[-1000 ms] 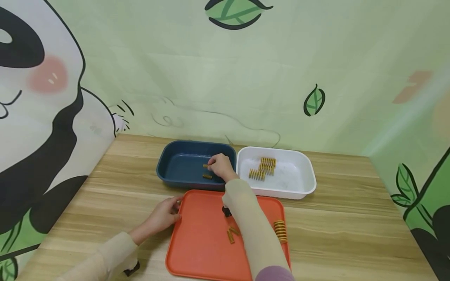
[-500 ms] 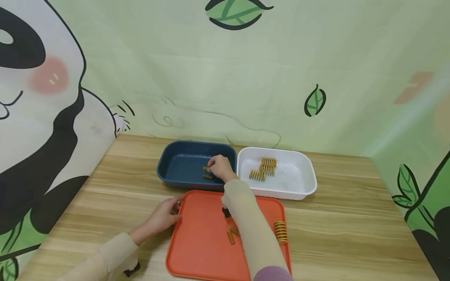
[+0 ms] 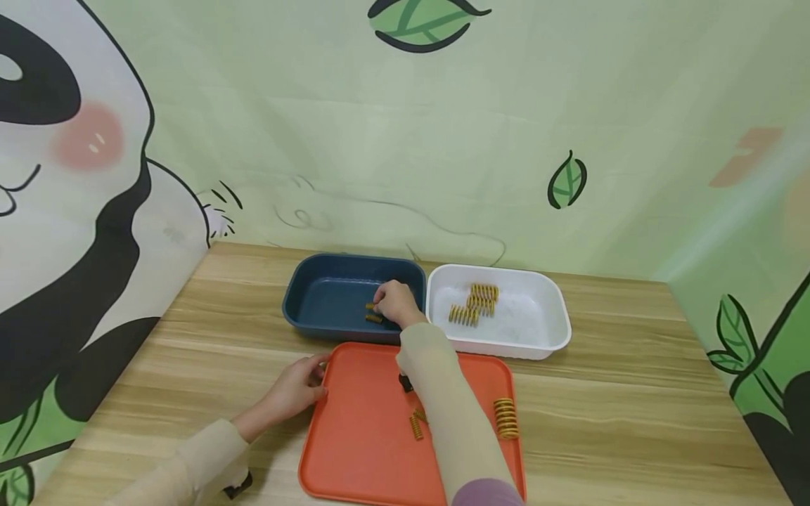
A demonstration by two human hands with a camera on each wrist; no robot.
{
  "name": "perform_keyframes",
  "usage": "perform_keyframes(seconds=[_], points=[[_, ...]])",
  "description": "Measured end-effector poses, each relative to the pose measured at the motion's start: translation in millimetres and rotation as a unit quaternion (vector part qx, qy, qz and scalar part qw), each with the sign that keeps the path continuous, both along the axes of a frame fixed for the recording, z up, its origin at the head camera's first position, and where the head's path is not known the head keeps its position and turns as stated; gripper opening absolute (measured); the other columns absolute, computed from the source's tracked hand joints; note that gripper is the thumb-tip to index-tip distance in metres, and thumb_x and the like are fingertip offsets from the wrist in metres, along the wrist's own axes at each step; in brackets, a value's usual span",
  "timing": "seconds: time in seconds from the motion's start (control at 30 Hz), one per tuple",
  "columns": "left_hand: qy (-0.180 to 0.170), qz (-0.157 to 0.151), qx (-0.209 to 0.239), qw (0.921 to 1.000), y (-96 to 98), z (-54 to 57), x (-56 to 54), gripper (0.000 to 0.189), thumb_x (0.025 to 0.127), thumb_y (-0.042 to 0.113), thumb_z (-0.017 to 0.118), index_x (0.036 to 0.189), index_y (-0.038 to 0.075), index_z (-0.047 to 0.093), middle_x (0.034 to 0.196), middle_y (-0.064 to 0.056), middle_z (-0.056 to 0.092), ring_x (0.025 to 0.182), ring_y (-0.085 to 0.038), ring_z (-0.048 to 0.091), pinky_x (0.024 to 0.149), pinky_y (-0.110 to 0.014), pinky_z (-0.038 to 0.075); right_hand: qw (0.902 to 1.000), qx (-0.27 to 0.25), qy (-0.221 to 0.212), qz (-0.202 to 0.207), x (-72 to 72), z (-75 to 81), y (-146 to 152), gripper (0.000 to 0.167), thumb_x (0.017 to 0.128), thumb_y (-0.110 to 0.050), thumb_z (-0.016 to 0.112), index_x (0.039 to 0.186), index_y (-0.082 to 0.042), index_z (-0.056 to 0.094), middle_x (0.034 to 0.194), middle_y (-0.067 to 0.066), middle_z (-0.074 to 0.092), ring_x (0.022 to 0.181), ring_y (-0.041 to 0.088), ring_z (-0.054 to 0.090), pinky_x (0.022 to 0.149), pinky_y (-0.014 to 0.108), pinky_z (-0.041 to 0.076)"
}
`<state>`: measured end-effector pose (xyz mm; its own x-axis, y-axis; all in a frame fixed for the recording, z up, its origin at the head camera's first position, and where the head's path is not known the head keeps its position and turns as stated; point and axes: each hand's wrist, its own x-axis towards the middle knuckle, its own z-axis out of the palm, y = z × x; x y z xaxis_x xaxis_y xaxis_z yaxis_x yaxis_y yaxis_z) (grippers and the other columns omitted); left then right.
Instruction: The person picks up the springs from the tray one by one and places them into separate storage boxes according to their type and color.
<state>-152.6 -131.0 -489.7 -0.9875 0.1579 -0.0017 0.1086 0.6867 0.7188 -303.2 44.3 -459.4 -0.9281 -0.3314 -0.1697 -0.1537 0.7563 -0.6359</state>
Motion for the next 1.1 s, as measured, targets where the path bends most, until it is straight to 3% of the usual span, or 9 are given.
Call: perform_keyframes(seconds=[0.4,0.53,0.63,0.67,0.77,0.87,0.9,0.97,1.1], points=[[0.0,-0.003,-0.006,1.0,-0.3,0.2,0.1,0.052,0.064,-0.006,0.059,0.115,-0.005,0.053,0.074,-0.004,0.052,0.069,-0.015,0.045,0.061,-0.025,0.039,0.9996,0.025,0.013,0.01,2.9,2.9,0,0.009,0.077,-0.005,0.062,0.084,-0.005,0.067,0.09,0.008,0.064,0.087,0.022,0.055,0.075,0.031,0.047],[-0.004,-0.003,-0.005,1.0,0.1,2.2,0.7,0.053,0.063,-0.007,0.059,0.116,-0.004,0.052,0.074,-0.004,0.052,0.069,-0.014,0.045,0.061,-0.025,0.039,0.9995,0.03,-0.001,0.006,-0.2,0.6,-2,0.008,0.076,-0.006,0.063,0.083,-0.006,0.068,0.091,0.007,0.065,0.088,0.022,0.055,0.078,0.033,0.047],[-0.003,-0.006,0.001,1.0,-0.7,1.7,0.4,0.053,0.063,-0.007,0.057,0.116,-0.005,0.052,0.074,-0.005,0.052,0.069,-0.016,0.045,0.061,-0.026,0.039,0.9994,0.033,-0.009,0.009,-8.9,-7.9,-2,0.007,0.076,-0.006,0.064,0.081,-0.008,0.068,0.089,0.005,0.064,0.087,0.021,0.055,0.078,0.033,0.047],[0.004,-0.012,0.005,0.9999,-1.7,0.7,0.5,0.052,0.063,-0.006,0.057,0.116,-0.005,0.052,0.074,-0.005,0.052,0.069,-0.016,0.045,0.061,-0.026,0.039,0.9995,0.023,0.005,0.021,-16.7,-19.6,0,0.005,0.074,-0.008,0.066,0.078,-0.01,0.068,0.086,0.004,0.064,0.083,0.019,0.055,0.074,0.031,0.047],[0.034,-0.032,0.015,0.9988,-4.9,-3.7,0.2,0.052,0.063,-0.004,0.056,0.114,-0.007,0.052,0.073,-0.005,0.05,0.068,-0.016,0.045,0.059,-0.025,0.039,0.9991,0.028,0.007,0.03,-24.5,-29.1,0,0.005,0.074,-0.009,0.066,0.078,-0.012,0.068,0.085,0.002,0.064,0.081,0.018,0.055,0.073,0.03,0.047],[0.046,-0.042,0.021,0.9978,-6.5,-4.8,0.7,0.052,0.063,-0.004,0.057,0.114,-0.007,0.051,0.073,-0.005,0.05,0.067,-0.016,0.044,0.059,-0.026,0.039,0.9992,0.027,0.005,0.028,-22.1,-26.7,0,0.007,0.075,-0.009,0.066,0.081,-0.01,0.068,0.086,0.004,0.065,0.083,0.018,0.056,0.074,0.032,0.048],[0.041,-0.039,0.021,0.9982,-6.0,-4.5,0.6,0.051,0.063,-0.004,0.057,0.114,-0.007,0.051,0.073,-0.005,0.05,0.067,-0.016,0.044,0.059,-0.026,0.039,0.9991,0.037,-0.008,0.019,-14.9,-15.6,-2,0.009,0.076,-0.007,0.064,0.083,-0.009,0.068,0.089,0.005,0.065,0.086,0.02,0.056,0.077,0.033,0.047],[0.034,-0.033,0.019,0.9987,-4.8,-2.9,0.8,0.051,0.063,-0.005,0.057,0.114,-0.007,0.052,0.073,-0.005,0.05,0.068,-0.016,0.044,0.059,-0.026,0.038,0.9993,0.033,-0.002,0.02,-8.3,-8.0,-2,0.011,0.077,-0.006,0.062,0.086,-0.007,0.068,0.09,0.006,0.065,0.087,0.02,0.057,0.078,0.033,0.047],[0.001,-0.008,0.005,1.0,-0.7,3.1,1.2,0.053,0.063,-0.008,0.058,0.115,-0.006,0.052,0.074,-0.006,0.051,0.069,-0.016,0.045,0.061,-0.026,0.038,0.9995,0.016,0.008,0.027,-1.2,-0.3,-1,0.014,0.078,-0.004,0.06,0.091,-0.004,0.067,0.091,0.007,0.065,0.087,0.02,0.057,0.077,0.032,0.048]])
